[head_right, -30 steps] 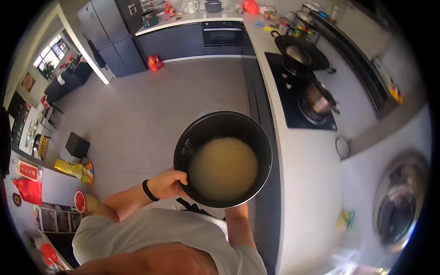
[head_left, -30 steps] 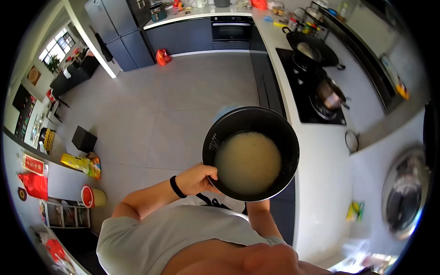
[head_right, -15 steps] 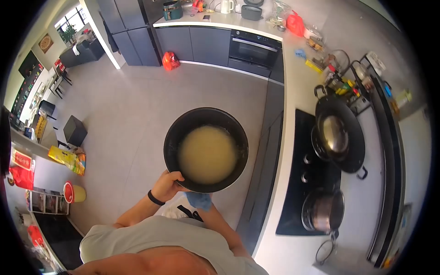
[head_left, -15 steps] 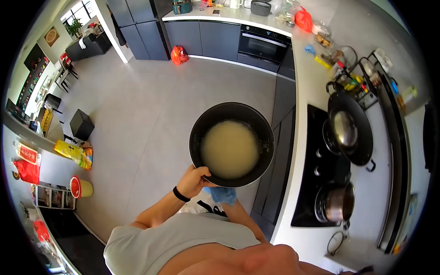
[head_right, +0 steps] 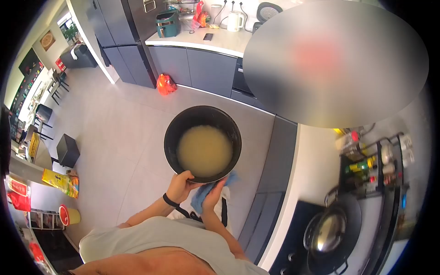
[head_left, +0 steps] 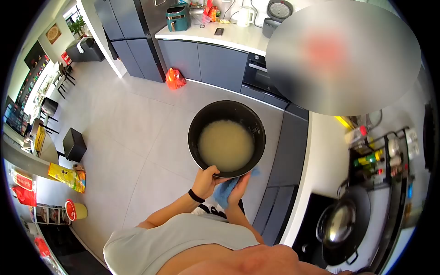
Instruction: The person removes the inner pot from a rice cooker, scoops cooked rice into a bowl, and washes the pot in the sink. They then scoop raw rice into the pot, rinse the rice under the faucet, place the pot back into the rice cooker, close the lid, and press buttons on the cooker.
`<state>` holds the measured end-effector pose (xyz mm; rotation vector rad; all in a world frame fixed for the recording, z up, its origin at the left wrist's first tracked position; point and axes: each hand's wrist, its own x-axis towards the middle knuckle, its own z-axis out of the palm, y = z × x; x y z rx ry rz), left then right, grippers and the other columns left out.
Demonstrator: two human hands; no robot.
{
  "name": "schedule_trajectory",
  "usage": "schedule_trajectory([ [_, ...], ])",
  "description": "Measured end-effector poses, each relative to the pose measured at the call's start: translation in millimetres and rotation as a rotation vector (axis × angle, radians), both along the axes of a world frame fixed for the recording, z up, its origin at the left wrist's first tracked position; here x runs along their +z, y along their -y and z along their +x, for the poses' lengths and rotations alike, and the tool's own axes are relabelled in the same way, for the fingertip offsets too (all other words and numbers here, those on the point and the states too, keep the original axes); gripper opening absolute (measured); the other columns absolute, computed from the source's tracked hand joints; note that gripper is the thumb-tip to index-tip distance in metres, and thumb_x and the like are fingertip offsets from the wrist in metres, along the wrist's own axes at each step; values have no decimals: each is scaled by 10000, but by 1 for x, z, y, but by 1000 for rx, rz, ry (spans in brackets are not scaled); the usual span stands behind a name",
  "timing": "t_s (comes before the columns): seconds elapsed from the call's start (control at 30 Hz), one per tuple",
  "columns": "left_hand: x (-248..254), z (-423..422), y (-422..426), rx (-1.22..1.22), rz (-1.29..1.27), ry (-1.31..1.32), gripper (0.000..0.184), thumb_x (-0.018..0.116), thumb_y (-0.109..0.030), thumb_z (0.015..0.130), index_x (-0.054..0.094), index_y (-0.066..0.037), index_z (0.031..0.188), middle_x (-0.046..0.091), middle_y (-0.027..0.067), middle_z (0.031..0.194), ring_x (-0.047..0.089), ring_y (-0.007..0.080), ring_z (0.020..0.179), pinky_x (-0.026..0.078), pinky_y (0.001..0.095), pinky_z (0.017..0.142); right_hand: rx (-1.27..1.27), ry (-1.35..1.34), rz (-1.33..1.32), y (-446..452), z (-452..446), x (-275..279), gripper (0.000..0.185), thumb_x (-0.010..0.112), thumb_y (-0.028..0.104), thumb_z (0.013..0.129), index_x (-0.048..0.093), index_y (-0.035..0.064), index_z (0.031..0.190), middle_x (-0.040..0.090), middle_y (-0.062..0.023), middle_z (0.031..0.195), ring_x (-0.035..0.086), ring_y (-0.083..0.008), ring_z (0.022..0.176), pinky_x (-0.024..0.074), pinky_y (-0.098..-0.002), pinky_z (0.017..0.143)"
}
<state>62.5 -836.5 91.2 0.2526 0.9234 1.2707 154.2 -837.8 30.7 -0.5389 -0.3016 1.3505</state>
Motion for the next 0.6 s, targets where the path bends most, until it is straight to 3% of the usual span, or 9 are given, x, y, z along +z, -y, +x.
schedule_trajectory([
  [0.07, -2, -6, -65, -14, 11, -10, 290, 448, -19, 814, 547, 146, 1030, 615, 206, 1038, 634, 319, 949, 553, 414, 865, -57, 284, 20, -79, 3, 4, 548, 262, 420, 1013, 253, 83, 1445, 369, -72, 1424, 414, -216, 1255, 318, -360, 1055],
  [0.17, 9, -10, -161, -3, -45, -5, 318, 417, -7, 823, 521, 146, 1080, 589, 222, 1113, 606, 320, 1018, 528, 429, 905, -18, 188, 194, -216, 17, -10, 598, 262, 482, 996, 293, 71, 1430, 390, -99, 1416, 412, -239, 1272, 328, -373, 1061],
  [0.3, 29, -31, -268, -42, -96, 27, 328, 407, 1, 821, 516, 139, 1099, 599, 218, 1090, 625, 312, 993, 555, 382, 864, 380, -73, 176, -398, 50, 3, 614, 285, 497, 983, 402, 24, 1356, 524, -145, 1288, 508, -285, 1183, 403, -418, 1012],
  [0.4, 33, -50, -340, -28, -123, 59, 328, 402, 2, 820, 515, 141, 1095, 593, 211, 1115, 617, 293, 1017, 549, 378, 880, 736, -177, 166, -538, 42, -38, 613, 298, 484, 982, 485, -27, 1265, 596, -174, 1181, 579, -289, 1085, 460, -426, 950],
  [0.47, 42, -60, -397, -12, -122, 82, 320, 401, 2, 819, 520, 138, 1083, 596, 197, 1110, 613, 284, 1020, 551, 378, 881, 845, -258, 80, -595, 16, -59, 606, 304, 479, 982, 485, -25, 1265, 598, -172, 1177, 583, -285, 1075, 462, -423, 946],
  [0.6, 13, -90, -501, -2, -141, 89, 356, 387, -2, 804, 517, 123, 1111, 595, 212, 1113, 613, 320, 1002, 531, 411, 901, 942, -339, -140, -650, -35, -78, 593, 314, 471, 981, 484, -22, 1265, 602, -168, 1168, 590, -278, 1057, 466, -418, 937],
])
